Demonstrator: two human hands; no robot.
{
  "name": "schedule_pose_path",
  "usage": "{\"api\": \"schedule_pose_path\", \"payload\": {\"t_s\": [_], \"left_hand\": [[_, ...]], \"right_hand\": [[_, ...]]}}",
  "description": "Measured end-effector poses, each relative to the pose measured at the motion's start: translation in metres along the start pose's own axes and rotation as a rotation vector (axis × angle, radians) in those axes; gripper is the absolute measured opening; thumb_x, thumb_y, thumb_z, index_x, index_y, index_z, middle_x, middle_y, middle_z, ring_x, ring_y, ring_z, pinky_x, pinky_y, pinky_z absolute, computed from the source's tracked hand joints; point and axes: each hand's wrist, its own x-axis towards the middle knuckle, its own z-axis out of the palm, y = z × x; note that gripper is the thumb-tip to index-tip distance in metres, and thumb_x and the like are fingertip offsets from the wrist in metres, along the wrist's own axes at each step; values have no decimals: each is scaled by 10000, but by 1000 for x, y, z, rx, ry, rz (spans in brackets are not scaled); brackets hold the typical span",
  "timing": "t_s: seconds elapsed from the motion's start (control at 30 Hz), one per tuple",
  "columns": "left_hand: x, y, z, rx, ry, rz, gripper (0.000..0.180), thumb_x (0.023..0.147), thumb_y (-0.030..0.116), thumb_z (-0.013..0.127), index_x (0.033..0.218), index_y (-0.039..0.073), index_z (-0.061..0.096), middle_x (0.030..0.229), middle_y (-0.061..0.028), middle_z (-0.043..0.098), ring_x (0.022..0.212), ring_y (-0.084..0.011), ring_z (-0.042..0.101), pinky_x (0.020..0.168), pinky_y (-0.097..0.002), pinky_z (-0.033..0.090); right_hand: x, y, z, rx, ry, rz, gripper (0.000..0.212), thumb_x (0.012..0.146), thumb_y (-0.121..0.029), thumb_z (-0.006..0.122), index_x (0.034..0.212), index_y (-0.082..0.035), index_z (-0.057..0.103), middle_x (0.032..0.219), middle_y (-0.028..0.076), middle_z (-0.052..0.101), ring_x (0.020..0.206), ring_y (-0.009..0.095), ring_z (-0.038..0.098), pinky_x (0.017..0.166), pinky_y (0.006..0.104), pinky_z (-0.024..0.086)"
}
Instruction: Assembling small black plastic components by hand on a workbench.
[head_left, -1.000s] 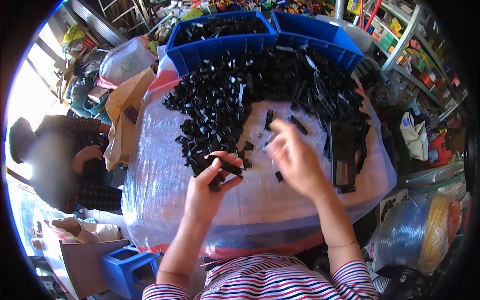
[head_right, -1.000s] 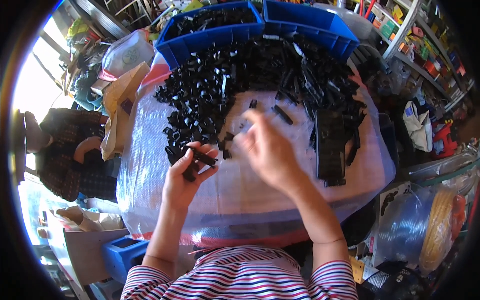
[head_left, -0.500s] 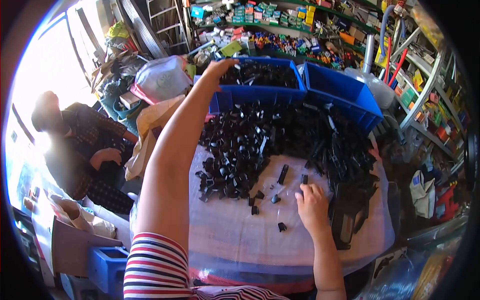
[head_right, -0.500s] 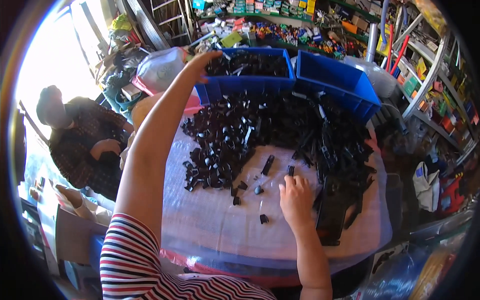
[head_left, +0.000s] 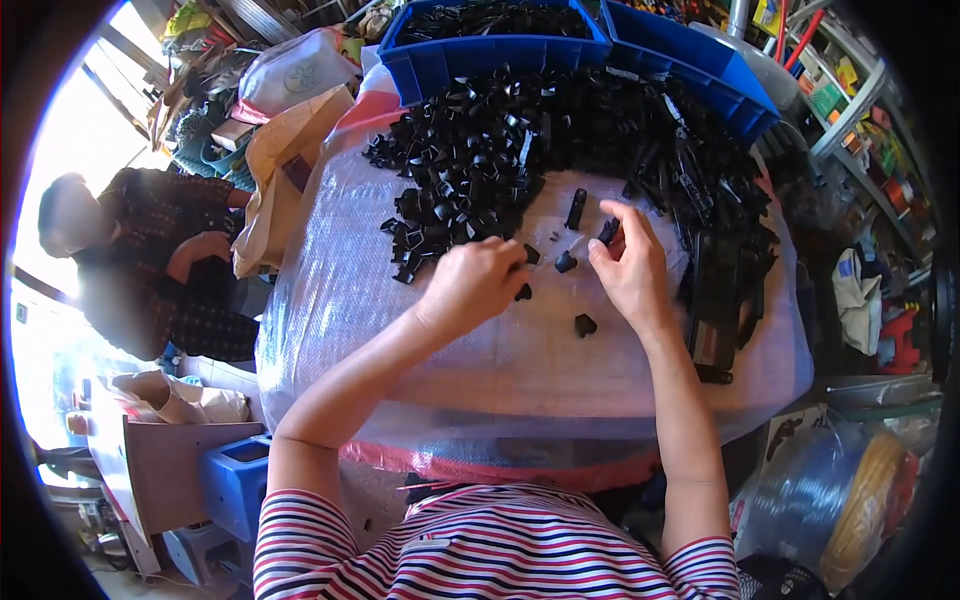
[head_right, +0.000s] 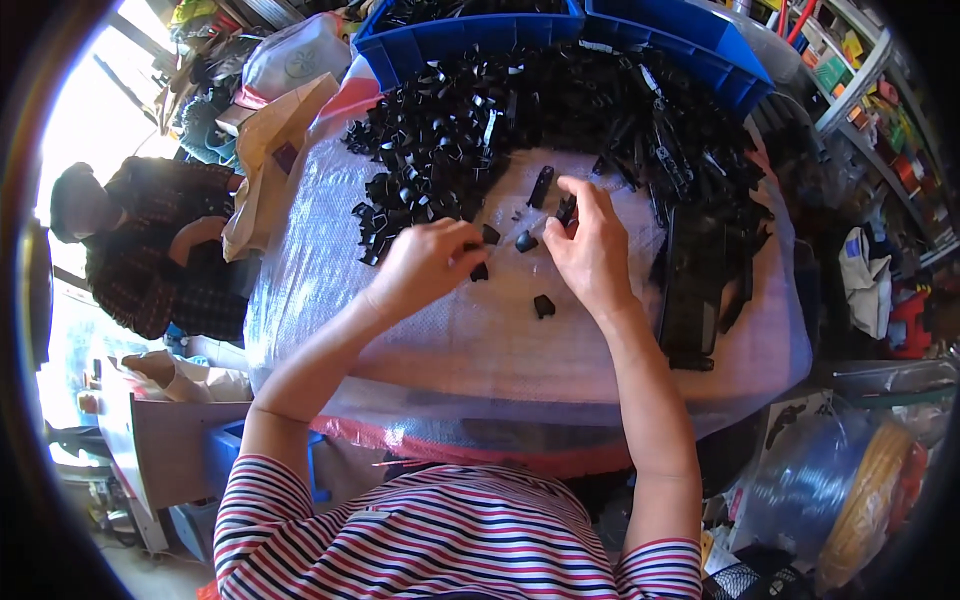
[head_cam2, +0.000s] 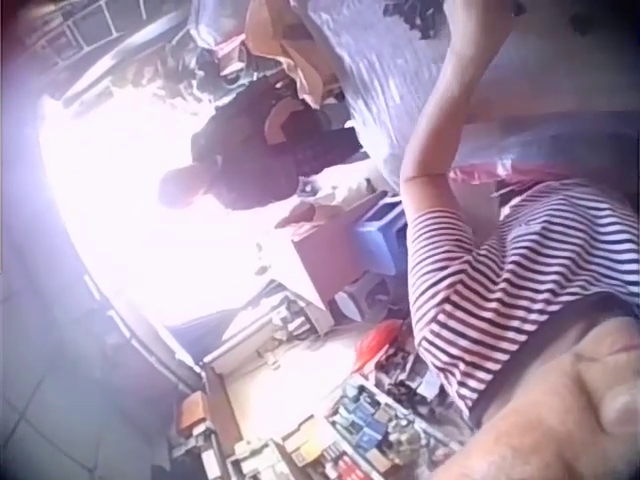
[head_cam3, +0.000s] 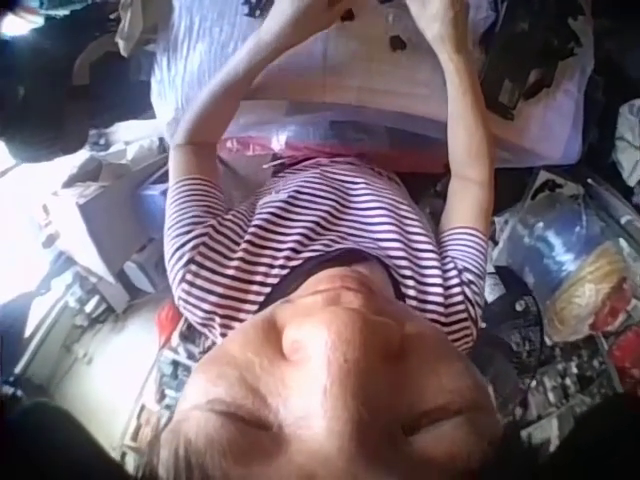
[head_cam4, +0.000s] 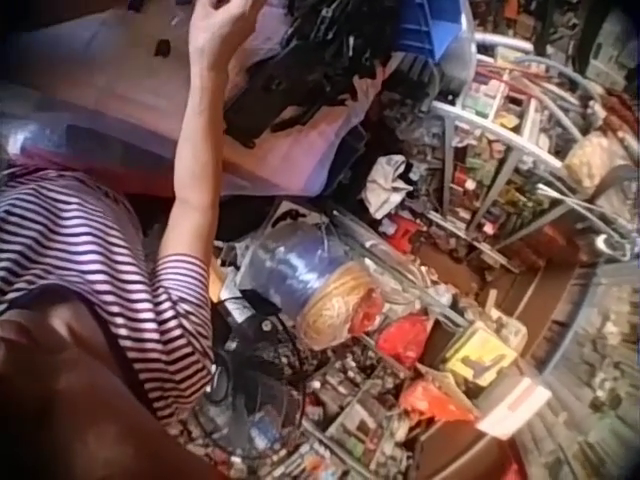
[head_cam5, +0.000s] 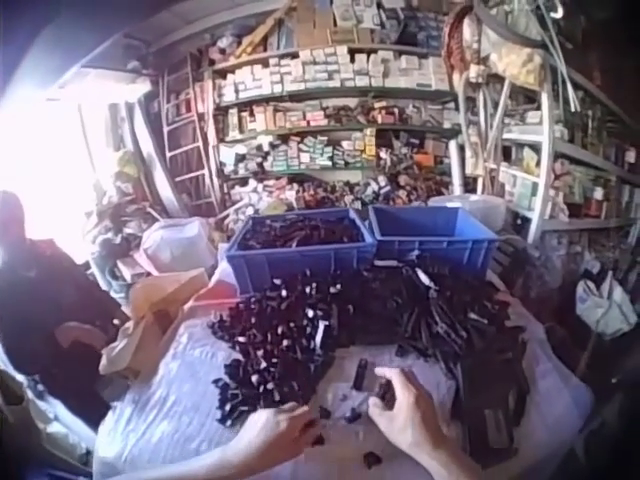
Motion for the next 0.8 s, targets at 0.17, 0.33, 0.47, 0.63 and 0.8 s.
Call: {"api": "schedule_pose_path", "payload": {"t_s": [0.17, 0.33, 0.47, 0.63, 0.8], "left_hand": [[1, 2, 8, 2, 21, 28, 162, 749, 130, 613, 899, 98, 562, 798, -104, 497, 750, -306, 562, 616, -400, 462], [11, -4, 9, 49, -16, 29, 186, 723, 80, 616, 899, 78, 554, 803, -100, 513, 718, -282, 570, 601, -372, 469], [12, -16, -2, -373, 108, -73, 266, 713, -13, 622, 960, 41, 541, 824, -74, 568, 705, -147, 591, 622, -248, 479], [17, -29, -24, -1143, -33, -425, 192, 761, -32, 595, 950, -6, 571, 878, -45, 599, 747, -116, 588, 691, -236, 484], [13, -41, -16, -1590, -48, -525, 172, 876, 92, 525, 1008, -1, 585, 896, -48, 602, 747, -107, 583, 686, -232, 494]], "right_hand": [[-6, 2, -5, 62, -20, -5, 214, 713, -29, 630, 899, -12, 525, 809, 93, 565, 654, 176, 542, 609, 279, 453], [-6, 7, -6, 10, -90, -6, 167, 735, -58, 640, 812, -10, 500, 775, 140, 573, 665, 298, 575, 606, 348, 469], [-6, 6, -10, -105, -198, 114, 149, 777, -104, 631, 828, -16, 523, 813, 157, 615, 707, 321, 606, 606, 354, 480], [-7, -11, -8, 206, -328, 78, 148, 799, -115, 617, 893, -10, 570, 825, 120, 619, 780, 231, 614, 687, 281, 462], [-9, -24, -4, 281, -349, 30, 147, 819, -98, 608, 921, 2, 573, 802, 43, 569, 794, 114, 564, 709, 232, 441]]}}
